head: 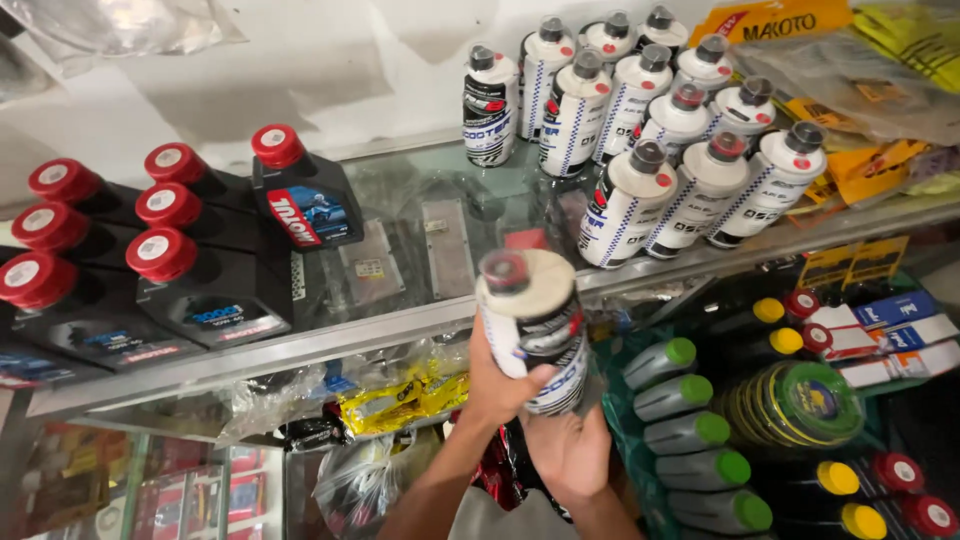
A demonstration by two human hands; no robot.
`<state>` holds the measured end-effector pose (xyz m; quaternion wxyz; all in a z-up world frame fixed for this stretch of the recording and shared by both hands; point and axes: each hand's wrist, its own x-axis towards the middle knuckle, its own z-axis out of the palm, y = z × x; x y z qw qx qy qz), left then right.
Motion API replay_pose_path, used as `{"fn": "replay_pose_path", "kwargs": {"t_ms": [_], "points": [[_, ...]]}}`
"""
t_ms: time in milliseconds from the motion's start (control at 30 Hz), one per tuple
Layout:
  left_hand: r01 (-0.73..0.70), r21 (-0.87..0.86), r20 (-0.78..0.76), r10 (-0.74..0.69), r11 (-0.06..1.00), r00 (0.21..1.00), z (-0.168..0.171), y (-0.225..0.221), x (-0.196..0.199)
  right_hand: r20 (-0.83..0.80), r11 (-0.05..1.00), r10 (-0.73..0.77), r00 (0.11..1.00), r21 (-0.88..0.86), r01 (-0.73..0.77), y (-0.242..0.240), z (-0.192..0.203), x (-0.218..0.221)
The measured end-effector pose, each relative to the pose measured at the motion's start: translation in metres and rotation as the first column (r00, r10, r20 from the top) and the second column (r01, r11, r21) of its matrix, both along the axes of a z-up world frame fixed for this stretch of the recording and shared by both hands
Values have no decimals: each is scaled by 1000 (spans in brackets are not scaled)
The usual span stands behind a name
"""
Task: Organizing and inspecting various bottles of motorcycle oil and lubricant on a shop counter.
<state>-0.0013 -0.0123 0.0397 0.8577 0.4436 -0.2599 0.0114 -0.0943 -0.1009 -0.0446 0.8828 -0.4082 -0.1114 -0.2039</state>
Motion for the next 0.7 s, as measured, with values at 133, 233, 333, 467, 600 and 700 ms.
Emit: {"fn": "replay_pose_path", "kwargs": {"t_ms": [133, 233, 333, 467, 600, 700], "points": [[-12, 111, 126, -2, 994, 992, 25, 10, -1, -33, 656, 569, 822, 620, -430, -19, 23, -5], [62, 92, 108, -72, 994, 992, 23, 17, 0, -583, 821, 475, 659, 564, -92, -65, -10, -11], [89, 114, 107, -101, 989, 989, 18, 23, -6, -633, 969, 151, 759, 247, 13, -103, -19, -12], [129, 157, 87, -144, 979, 986, 20, 20, -12, -321, 982, -184, 929, -22, 187, -69, 96, -1], [20, 267, 159, -64, 963, 985, 45, 18, -24, 315, 209, -372, 873, -888, 409, -26, 179, -9], [-43, 273, 193, -11, 961, 981, 50, 19, -25, 432, -98, -379, 819, -898, 428, -18, 189, -9]]}}
